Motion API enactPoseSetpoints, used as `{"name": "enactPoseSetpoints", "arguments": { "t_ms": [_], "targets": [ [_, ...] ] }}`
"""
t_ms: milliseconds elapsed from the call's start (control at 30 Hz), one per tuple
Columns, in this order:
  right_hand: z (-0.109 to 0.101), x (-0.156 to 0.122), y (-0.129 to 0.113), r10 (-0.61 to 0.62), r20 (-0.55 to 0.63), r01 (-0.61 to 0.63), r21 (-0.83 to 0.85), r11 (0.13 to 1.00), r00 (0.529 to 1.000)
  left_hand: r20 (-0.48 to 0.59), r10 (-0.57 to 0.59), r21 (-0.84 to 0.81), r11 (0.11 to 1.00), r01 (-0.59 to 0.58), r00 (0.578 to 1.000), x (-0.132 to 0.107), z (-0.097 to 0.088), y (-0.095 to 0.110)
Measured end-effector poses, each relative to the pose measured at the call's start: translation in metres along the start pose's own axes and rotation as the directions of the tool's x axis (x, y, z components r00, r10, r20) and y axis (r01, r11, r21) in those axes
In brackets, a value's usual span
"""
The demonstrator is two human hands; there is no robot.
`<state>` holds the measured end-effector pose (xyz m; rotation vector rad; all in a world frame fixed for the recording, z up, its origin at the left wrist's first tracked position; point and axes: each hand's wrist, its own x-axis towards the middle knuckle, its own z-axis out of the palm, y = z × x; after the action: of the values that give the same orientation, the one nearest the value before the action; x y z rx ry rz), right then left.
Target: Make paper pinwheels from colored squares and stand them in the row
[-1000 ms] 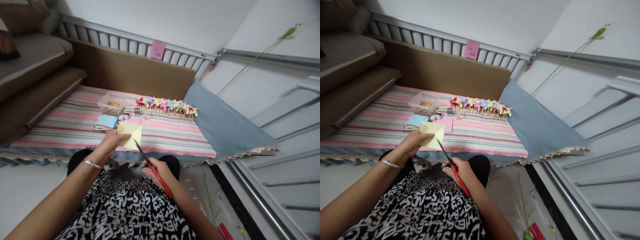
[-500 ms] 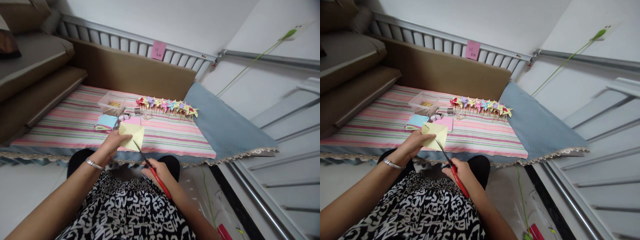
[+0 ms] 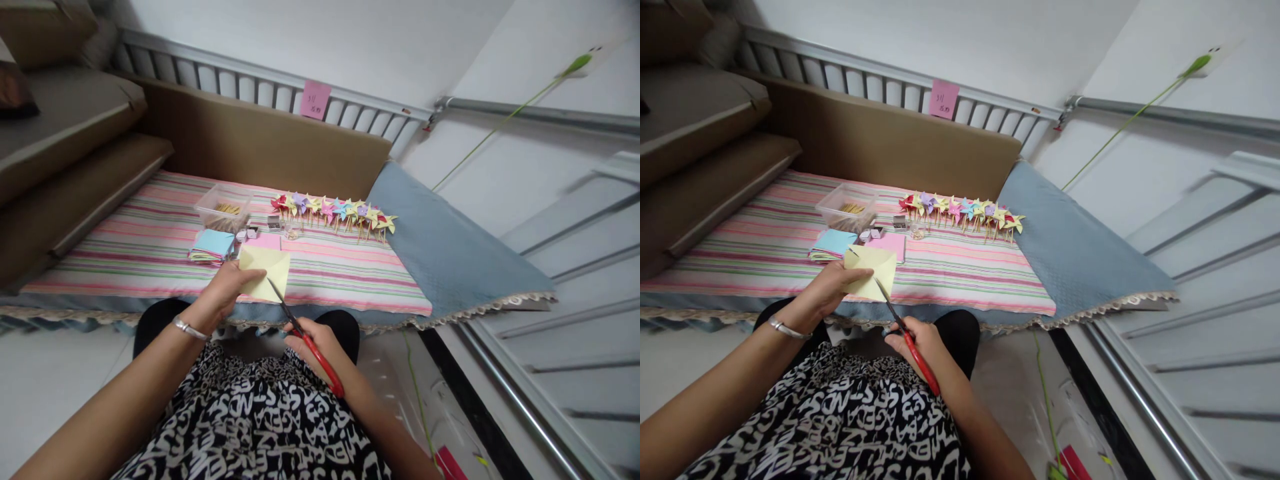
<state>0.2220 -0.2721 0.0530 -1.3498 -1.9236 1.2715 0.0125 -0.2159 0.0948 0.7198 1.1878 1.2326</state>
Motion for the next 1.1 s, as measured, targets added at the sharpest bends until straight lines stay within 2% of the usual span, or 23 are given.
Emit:
{"name": "enactPoseSetpoints", "arguments": {
  "t_ms": [200,500,633,933,1100],
  "targets": [
    [0.001,0.000,0.004,0.000,-0.014,0.000,0.014,1.000,1.000,0.016,0.008,0.001,1.000,-0.008,1.000,0.002,-0.001,-0.001],
    [0.002,-0.002,-0.003,0.024,-0.036,-0.024,0.014,1.000,0.999,0.026,0.009,-0.029,1.000,-0.008,1.000,0.004,-0.002,-0.001],
    [-0.001,-0.001,-0.004,-0.012,0.006,0.012,0.017,1.000,1.000,0.009,-0.001,-0.032,1.000,0.001,1.000,0.002,-0.001,0.001],
    [-0.002,-0.002,-0.009,-0.004,0.015,0.004,0.003,1.000,1.000,0.010,0.010,-0.025,1.000,-0.010,1.000,0.004,-0.002,0.001],
    [-0.002,-0.002,-0.009,-0.022,-0.027,0.021,-0.020,1.000,0.999,-0.007,0.014,-0.011,1.000,-0.014,1.000,0.004,-0.002,0.001]
  ]
}}
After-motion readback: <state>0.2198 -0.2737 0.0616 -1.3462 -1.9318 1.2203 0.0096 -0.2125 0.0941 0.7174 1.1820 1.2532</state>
